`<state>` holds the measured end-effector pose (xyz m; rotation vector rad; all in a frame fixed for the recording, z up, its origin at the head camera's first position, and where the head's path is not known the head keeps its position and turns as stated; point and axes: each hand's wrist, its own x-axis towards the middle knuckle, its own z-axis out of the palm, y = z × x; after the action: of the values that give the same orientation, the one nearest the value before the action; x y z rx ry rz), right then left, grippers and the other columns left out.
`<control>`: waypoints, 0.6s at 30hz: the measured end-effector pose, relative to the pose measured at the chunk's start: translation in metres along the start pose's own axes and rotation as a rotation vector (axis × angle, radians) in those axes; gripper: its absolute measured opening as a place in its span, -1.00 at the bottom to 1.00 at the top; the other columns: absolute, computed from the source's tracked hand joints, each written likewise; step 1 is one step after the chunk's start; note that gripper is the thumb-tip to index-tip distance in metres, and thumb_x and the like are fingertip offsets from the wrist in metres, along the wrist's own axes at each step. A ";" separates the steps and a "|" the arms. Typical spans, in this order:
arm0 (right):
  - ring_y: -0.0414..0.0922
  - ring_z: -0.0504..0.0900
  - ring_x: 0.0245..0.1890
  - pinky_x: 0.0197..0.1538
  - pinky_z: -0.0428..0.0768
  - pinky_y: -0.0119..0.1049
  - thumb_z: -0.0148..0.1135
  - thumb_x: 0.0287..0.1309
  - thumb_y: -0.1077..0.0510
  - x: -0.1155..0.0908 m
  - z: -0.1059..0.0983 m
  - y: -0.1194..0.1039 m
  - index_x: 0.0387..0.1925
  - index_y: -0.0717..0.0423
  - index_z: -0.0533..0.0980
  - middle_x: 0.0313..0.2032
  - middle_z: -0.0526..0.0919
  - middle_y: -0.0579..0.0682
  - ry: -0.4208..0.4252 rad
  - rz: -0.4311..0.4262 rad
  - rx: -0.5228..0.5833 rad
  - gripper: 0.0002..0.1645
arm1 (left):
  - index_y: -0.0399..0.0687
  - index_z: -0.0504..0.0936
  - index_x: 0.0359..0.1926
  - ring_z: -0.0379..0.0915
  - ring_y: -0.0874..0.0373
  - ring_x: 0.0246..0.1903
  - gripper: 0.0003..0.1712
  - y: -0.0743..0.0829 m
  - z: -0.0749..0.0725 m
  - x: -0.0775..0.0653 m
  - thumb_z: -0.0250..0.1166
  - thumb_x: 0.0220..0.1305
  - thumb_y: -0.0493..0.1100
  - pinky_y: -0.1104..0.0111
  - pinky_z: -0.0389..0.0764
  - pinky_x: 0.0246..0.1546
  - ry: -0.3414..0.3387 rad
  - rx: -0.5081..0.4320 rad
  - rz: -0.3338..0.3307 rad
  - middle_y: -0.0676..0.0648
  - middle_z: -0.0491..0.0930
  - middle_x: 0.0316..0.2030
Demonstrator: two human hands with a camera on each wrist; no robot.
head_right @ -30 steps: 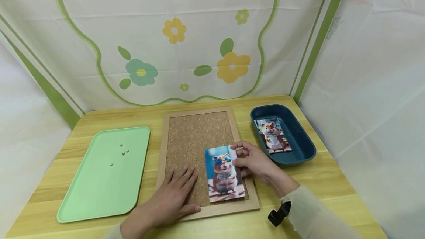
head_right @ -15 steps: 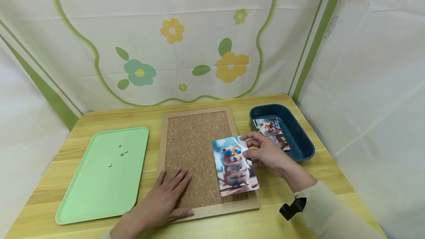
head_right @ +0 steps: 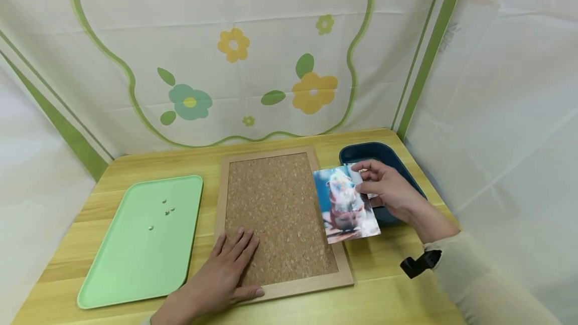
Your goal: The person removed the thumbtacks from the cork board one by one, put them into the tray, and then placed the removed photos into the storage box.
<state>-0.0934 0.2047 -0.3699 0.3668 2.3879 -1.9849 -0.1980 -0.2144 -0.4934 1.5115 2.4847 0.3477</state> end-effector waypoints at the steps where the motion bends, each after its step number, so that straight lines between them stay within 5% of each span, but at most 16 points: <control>1: -0.18 0.57 -0.46 -0.42 0.68 -0.24 0.20 0.51 0.27 0.001 -0.004 -0.001 0.27 0.01 0.39 -0.24 0.52 -0.15 0.004 0.000 0.006 -0.60 | -0.08 0.07 0.69 -0.17 -0.18 0.67 0.22 0.000 0.000 0.000 -0.09 0.36 0.67 -0.30 -0.10 0.58 -0.002 0.001 -0.001 -0.22 -0.02 0.68; 6: -0.17 0.54 -0.54 -0.50 0.63 -0.23 0.18 0.52 0.28 0.004 -0.018 -0.004 0.29 0.01 0.38 -0.28 0.52 -0.17 0.014 0.001 0.028 -0.59 | -0.08 0.05 0.69 -0.18 -0.17 0.68 0.21 0.000 0.000 0.000 -0.10 0.37 0.67 -0.29 -0.11 0.58 -0.006 0.008 -0.002 -0.21 -0.04 0.68; 18: -0.21 0.58 -0.38 -0.40 0.67 -0.27 0.17 0.52 0.31 0.011 -0.039 -0.005 0.28 0.03 0.39 -0.31 0.53 -0.20 0.003 -0.008 0.085 -0.60 | -0.10 0.09 0.68 -0.15 -0.19 0.67 0.20 0.002 -0.001 -0.001 -0.07 0.38 0.65 -0.30 -0.11 0.57 -0.002 -0.005 -0.002 -0.23 -0.01 0.68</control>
<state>-0.1000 0.2438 -0.3592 0.3631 2.3157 -2.0957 -0.1958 -0.2142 -0.4920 1.5065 2.4819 0.3510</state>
